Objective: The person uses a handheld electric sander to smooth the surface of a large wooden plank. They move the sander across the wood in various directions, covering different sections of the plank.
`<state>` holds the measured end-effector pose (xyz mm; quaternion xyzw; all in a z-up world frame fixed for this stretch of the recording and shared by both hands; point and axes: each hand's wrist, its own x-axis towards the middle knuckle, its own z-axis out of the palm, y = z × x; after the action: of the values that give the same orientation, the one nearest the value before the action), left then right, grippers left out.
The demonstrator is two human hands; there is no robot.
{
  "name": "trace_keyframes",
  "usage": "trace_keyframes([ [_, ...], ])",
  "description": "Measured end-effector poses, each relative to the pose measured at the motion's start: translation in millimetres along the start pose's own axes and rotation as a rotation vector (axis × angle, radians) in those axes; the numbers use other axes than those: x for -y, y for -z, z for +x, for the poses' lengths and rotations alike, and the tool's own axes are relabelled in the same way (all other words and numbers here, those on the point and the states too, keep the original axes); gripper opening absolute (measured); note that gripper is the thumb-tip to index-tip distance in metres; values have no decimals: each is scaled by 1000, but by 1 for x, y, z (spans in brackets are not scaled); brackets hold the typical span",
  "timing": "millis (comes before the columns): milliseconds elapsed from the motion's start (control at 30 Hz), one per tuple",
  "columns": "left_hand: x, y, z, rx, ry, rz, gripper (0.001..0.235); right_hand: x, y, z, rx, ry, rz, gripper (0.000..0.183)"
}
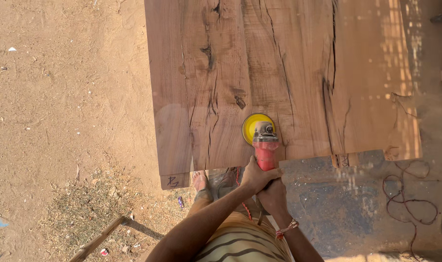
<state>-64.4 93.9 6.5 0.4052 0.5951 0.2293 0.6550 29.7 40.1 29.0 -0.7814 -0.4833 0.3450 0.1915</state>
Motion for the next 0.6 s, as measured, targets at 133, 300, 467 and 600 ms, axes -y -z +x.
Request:
trace_keyframes([
  [133, 0, 45, -24, -323, -19, -488, 64, 31, -32, 20, 341, 147, -168, 37],
  [300, -3, 34, -20, -314, -20, -453, 59, 31, -18, 19, 358, 85, -174, 36],
  [467, -11, -24, -3, -87, -9, -204, 74, 11, 33, 13, 164, -199, -132, 55],
  [600, -19, -63, 21, 28, 23, -79, 89, -23, 53, 30, 38, -190, -154, 57],
])
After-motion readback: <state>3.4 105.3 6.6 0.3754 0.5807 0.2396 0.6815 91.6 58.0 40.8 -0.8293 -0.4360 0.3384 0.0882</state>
